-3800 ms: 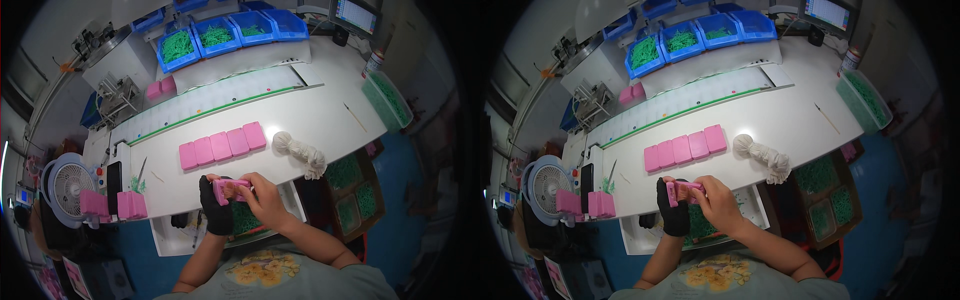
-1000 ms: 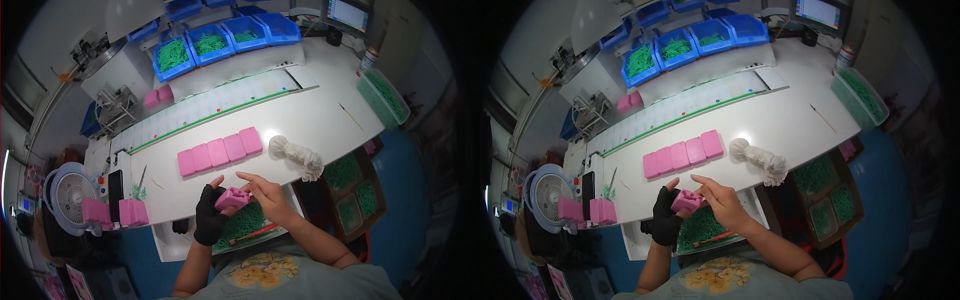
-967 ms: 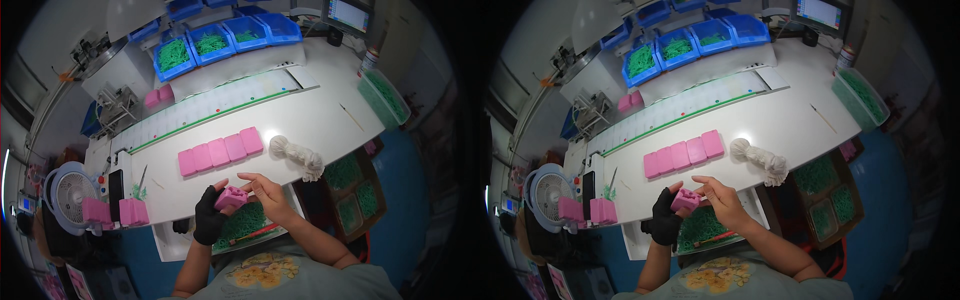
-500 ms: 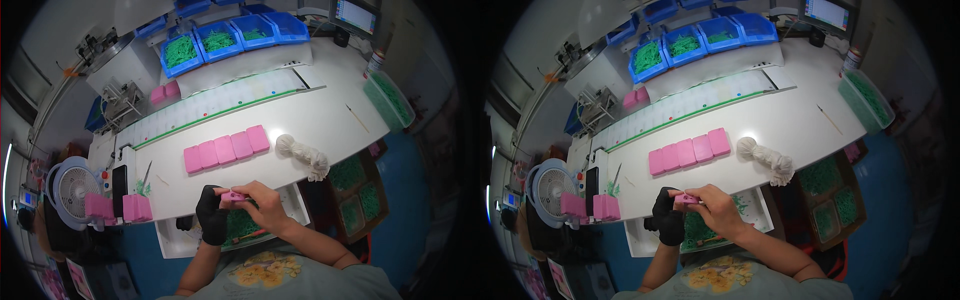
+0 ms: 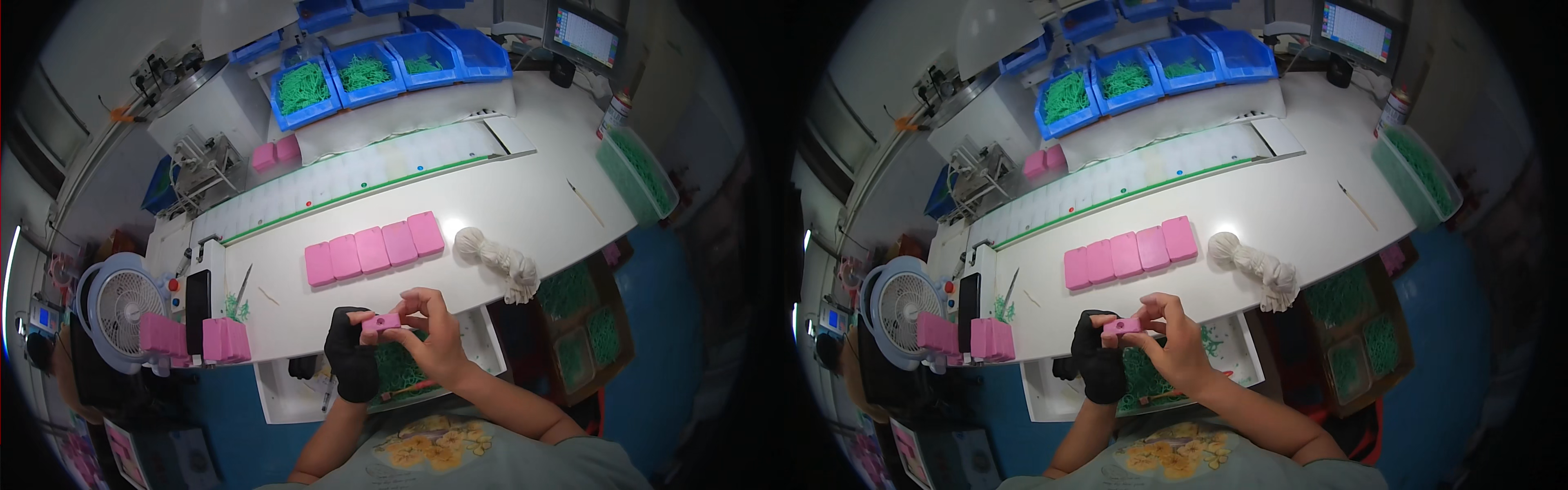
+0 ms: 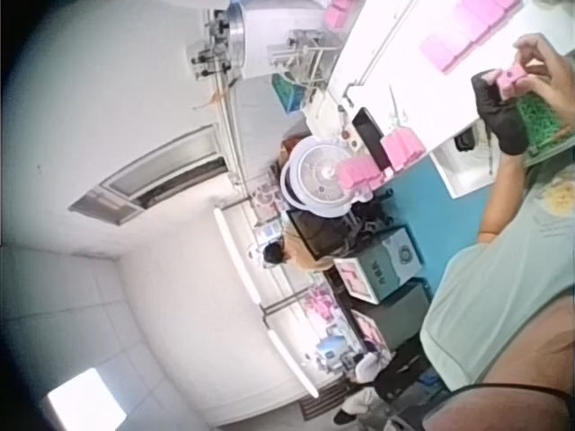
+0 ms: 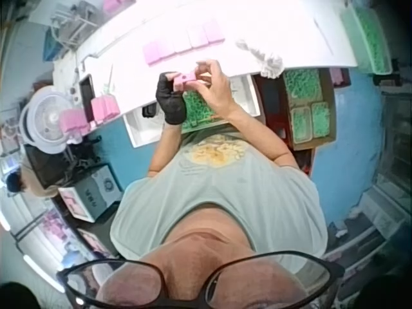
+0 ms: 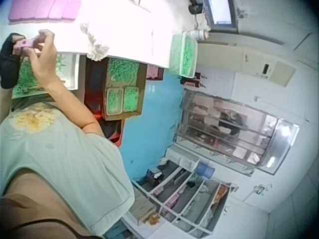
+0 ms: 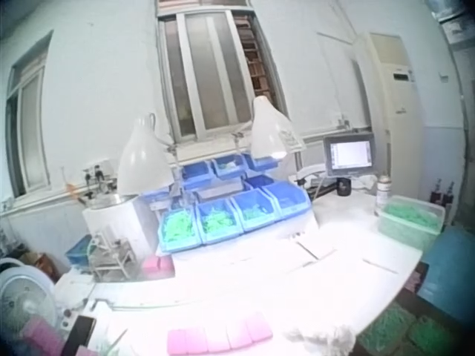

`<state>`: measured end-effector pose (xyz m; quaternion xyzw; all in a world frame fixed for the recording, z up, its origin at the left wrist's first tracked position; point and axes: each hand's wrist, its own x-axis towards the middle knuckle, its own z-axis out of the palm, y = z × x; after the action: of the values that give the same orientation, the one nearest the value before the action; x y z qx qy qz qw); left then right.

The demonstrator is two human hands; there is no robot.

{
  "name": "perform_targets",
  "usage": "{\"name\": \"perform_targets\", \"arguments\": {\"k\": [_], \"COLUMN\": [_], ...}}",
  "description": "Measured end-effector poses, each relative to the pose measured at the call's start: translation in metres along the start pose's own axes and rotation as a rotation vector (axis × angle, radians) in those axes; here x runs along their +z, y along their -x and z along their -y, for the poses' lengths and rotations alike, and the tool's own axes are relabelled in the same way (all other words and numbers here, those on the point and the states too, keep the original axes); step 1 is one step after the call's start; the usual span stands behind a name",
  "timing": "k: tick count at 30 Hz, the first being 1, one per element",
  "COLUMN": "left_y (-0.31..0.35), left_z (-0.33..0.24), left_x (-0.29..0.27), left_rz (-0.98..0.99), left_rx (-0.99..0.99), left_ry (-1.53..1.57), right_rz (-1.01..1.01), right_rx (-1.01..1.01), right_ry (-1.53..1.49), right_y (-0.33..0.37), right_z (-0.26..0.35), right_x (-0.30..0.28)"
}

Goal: Assembling wicks and small green components into pink candle molds at a workstation.

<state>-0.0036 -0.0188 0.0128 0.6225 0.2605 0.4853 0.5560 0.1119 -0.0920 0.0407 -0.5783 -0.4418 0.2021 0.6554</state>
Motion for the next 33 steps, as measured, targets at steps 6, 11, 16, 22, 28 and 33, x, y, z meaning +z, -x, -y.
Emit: {"name": "perform_targets", "arguments": {"k": [6,11,16,22,28,33], "left_y": [-0.007,-0.018,-0.029,-0.063,-0.200,-0.300], "left_z": [-0.010,-0.017,-0.058,-0.036,0.018,0.071], "left_x": [-0.006,-0.016,-0.004,0.000,-0.009,-0.018], "left_rz": [0.115,0.241,0.539,0.837,0.688,0.576], "left_rx": [-0.086,-0.281,0.283,0.382,0.346,0.127], "left_ry": [0.088,-0.010,-0.832,-0.700,-0.806,-0.939], "right_rz": [0.251,0.314,0.282,0.291,0.093,-0.107], "right_rx": [-0.141,0.037,0.259,0.455,0.258,0.152], "right_ry": [0.243,0.198,0.073,-0.157,-0.002,0.093], "right_y": [-0.014,-0.012,-0.021,-0.027,-0.051,-0.049], "right_z": [0.004,-0.006,-0.007,-0.025,0.011,0.012], "right_x": [-0.013,-0.020,-0.026,-0.043,-0.080,-0.128]}}
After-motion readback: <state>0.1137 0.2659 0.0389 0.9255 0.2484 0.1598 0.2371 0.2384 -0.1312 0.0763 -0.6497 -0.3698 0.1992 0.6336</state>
